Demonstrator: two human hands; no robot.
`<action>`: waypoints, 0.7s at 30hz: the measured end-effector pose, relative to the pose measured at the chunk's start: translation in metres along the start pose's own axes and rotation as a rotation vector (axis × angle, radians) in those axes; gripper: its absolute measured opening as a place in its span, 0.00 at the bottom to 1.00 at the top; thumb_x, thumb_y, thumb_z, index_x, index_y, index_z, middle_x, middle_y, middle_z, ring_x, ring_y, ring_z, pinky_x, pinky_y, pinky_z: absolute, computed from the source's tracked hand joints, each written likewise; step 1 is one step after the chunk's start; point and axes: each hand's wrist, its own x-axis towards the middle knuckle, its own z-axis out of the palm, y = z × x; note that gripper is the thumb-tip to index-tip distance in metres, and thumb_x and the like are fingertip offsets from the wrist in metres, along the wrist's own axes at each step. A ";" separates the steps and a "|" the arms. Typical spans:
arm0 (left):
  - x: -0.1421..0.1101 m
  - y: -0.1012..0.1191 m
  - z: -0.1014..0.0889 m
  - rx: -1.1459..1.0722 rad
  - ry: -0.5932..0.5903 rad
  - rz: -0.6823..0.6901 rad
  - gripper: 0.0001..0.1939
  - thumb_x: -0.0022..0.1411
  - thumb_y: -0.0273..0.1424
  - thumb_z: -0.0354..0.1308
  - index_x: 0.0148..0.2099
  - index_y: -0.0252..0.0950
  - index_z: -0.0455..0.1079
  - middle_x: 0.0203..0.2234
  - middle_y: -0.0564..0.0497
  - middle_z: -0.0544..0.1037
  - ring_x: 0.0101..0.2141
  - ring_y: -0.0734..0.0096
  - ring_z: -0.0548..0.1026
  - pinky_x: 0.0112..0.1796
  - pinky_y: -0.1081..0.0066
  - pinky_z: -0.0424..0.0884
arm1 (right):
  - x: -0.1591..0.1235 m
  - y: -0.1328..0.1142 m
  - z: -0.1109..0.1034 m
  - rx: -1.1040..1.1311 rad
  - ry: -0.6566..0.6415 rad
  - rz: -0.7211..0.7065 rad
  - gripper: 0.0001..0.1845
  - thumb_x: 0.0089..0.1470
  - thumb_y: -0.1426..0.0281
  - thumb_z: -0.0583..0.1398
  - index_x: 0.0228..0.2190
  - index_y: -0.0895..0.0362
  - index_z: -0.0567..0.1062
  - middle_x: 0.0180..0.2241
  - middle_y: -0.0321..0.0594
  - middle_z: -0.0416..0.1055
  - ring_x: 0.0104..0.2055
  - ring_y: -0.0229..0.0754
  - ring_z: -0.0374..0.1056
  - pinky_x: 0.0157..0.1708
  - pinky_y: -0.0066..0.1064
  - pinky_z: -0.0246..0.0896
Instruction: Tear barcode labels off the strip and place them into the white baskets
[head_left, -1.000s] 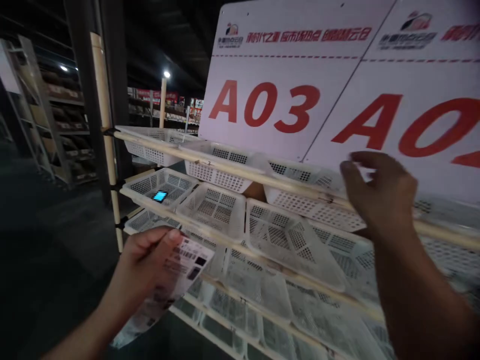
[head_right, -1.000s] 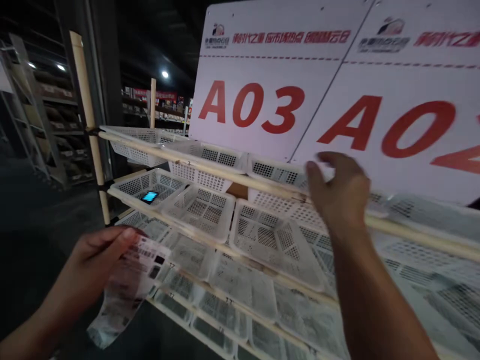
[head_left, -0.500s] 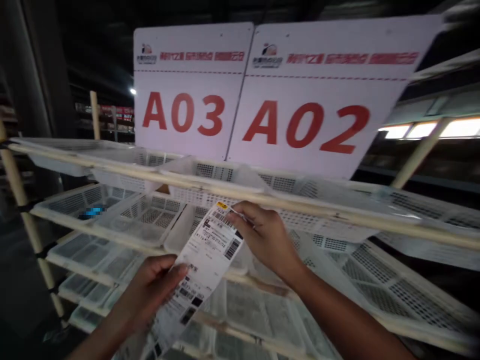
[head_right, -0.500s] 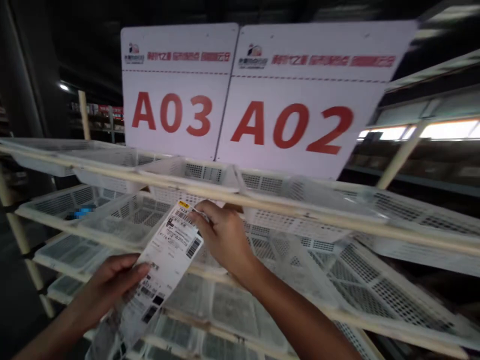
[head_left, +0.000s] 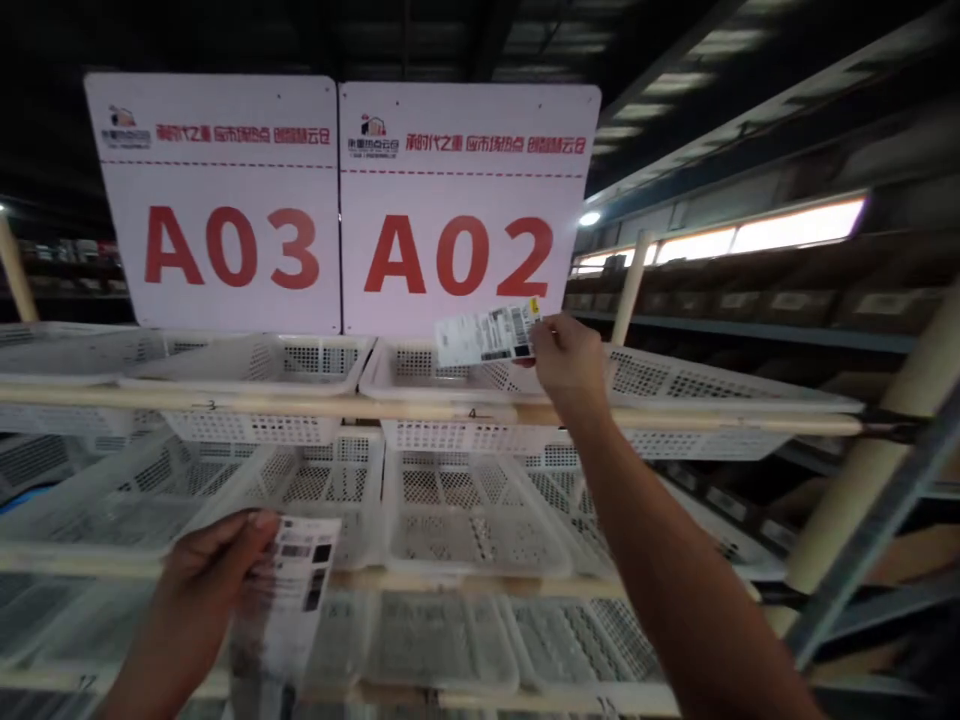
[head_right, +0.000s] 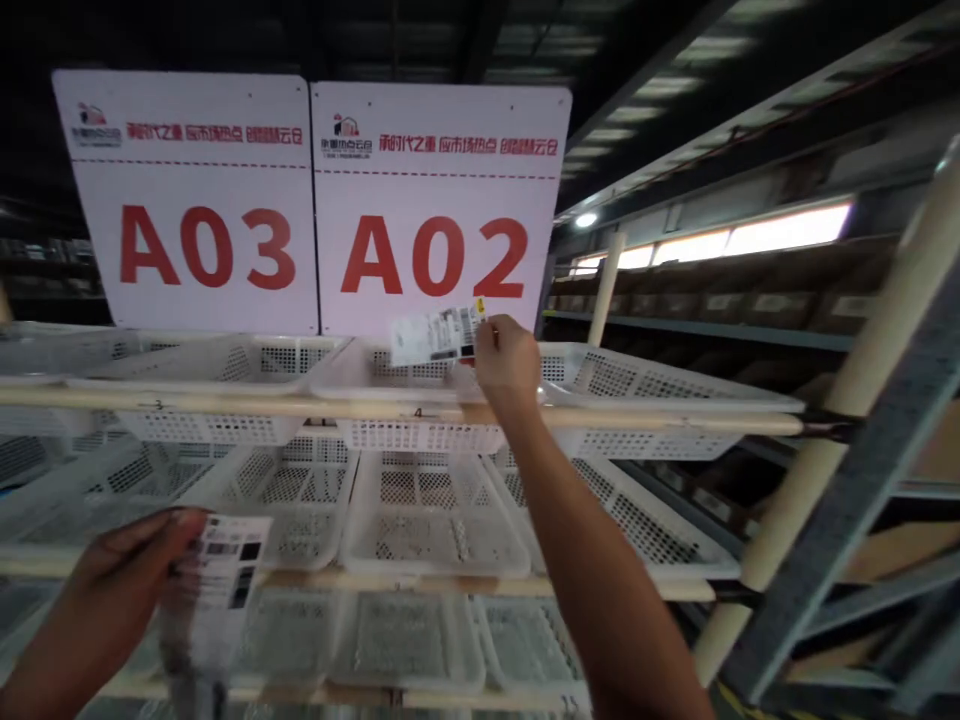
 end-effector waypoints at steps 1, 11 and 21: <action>-0.004 0.006 0.009 0.040 -0.014 0.037 0.20 0.50 0.49 0.63 0.25 0.36 0.71 0.22 0.52 0.74 0.29 0.68 0.70 0.30 0.77 0.66 | 0.009 0.008 -0.002 -0.078 -0.051 0.028 0.08 0.51 0.70 0.56 0.22 0.57 0.67 0.22 0.42 0.67 0.31 0.49 0.69 0.35 0.45 0.65; -0.011 0.038 0.079 -0.227 -0.305 0.138 0.19 0.57 0.43 0.60 0.22 0.35 0.65 0.18 0.54 0.63 0.23 0.73 0.60 0.27 0.73 0.58 | -0.124 -0.042 -0.005 0.036 -0.535 -0.590 0.14 0.57 0.60 0.57 0.36 0.57 0.75 0.27 0.39 0.77 0.27 0.42 0.71 0.28 0.31 0.60; -0.044 0.006 0.090 -0.075 -0.475 -0.122 0.24 0.52 0.50 0.61 0.22 0.32 0.67 0.16 0.55 0.61 0.21 0.77 0.56 0.23 0.76 0.53 | -0.100 -0.015 -0.023 0.274 -0.409 -0.345 0.07 0.54 0.68 0.60 0.27 0.56 0.75 0.18 0.30 0.66 0.20 0.32 0.57 0.22 0.26 0.51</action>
